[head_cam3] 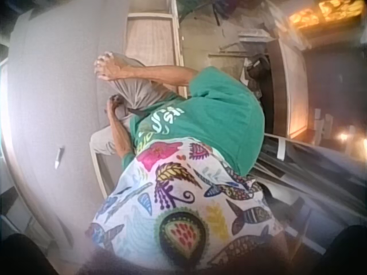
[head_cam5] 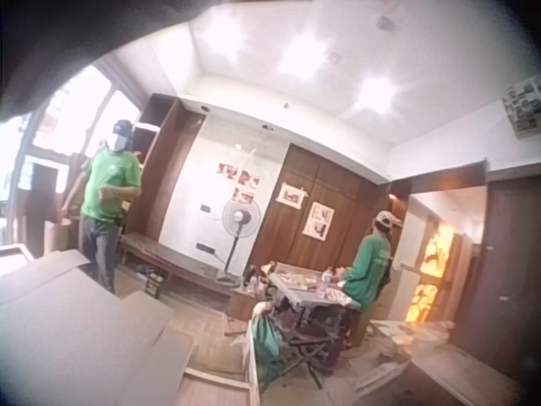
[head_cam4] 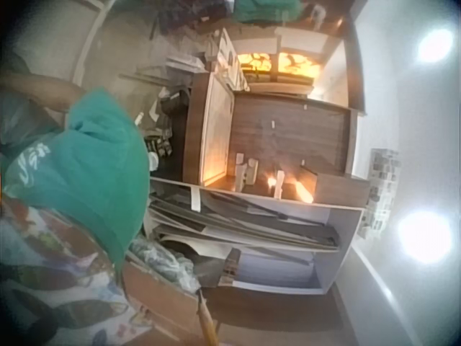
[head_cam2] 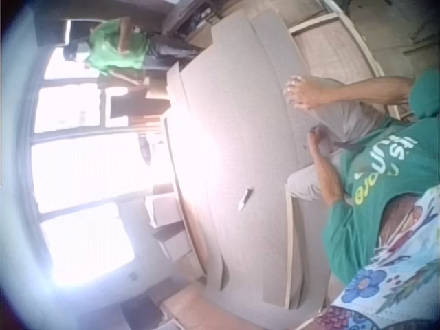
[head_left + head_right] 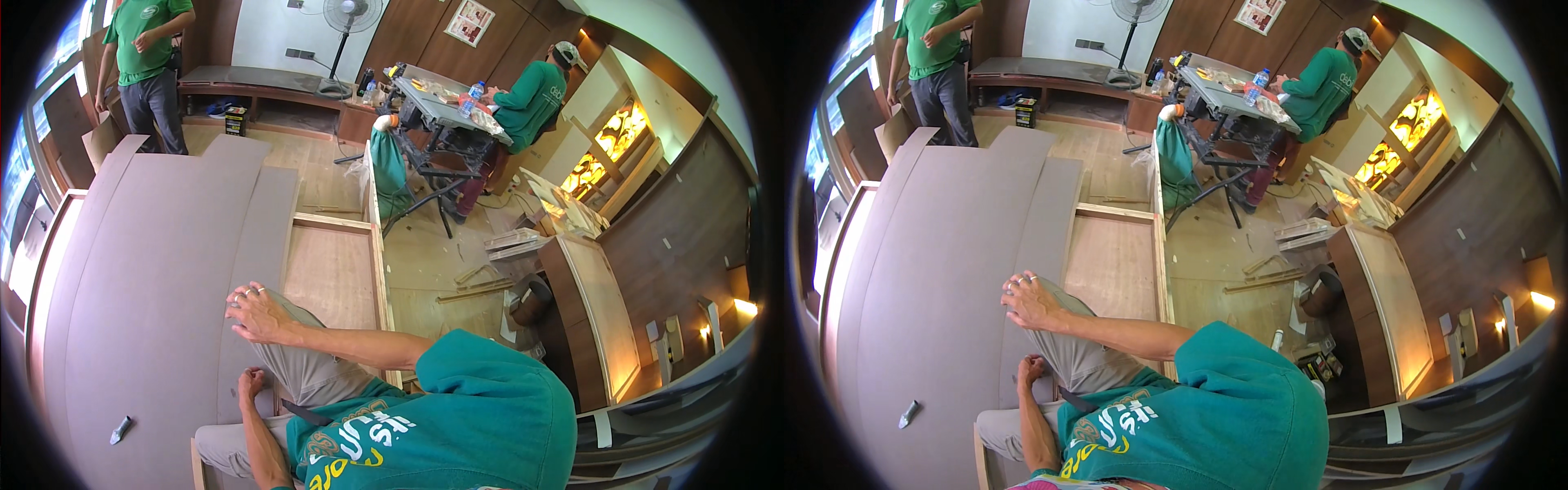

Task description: The person uses a utility knife and a wooden guide to cut a gray sheet of material, then uses a tape measure and pencil to mark the material.

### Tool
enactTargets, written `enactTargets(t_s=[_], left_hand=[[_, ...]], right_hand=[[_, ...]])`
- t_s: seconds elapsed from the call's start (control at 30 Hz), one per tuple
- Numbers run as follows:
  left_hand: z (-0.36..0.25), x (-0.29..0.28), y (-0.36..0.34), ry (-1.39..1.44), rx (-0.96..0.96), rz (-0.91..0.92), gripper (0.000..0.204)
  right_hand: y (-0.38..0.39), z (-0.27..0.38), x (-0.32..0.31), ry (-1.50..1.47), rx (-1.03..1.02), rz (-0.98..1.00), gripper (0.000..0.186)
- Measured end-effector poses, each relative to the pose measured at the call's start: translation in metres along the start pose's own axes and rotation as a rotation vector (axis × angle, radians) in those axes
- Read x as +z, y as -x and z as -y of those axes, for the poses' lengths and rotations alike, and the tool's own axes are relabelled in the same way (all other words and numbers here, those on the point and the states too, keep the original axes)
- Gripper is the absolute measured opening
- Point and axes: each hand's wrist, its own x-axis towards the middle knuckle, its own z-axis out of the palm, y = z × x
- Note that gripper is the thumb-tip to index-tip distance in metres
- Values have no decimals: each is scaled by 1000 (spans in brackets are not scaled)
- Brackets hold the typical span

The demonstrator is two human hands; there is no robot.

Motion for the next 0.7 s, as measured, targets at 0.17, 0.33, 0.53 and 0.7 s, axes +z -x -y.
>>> enactTargets(t_s=[0.17, 0.33, 0.53, 0.7], left_hand=[[-2, 2, 2, -23, 9, -10, 38], [5, -1, -3, -1, 9, -7, 39], [-2, 2, 1, 9, 19, 7, 39], [4, -1, -3, 8, 39, 30, 38]], right_hand=[[2, -2, 0, -11, 12, 6, 28], [-1, -3, 5, -6, -2, 10, 29], [3, -5, 2, -15, 21, 17, 27], [2, -6, 8, 4, 3, -1, 27]])
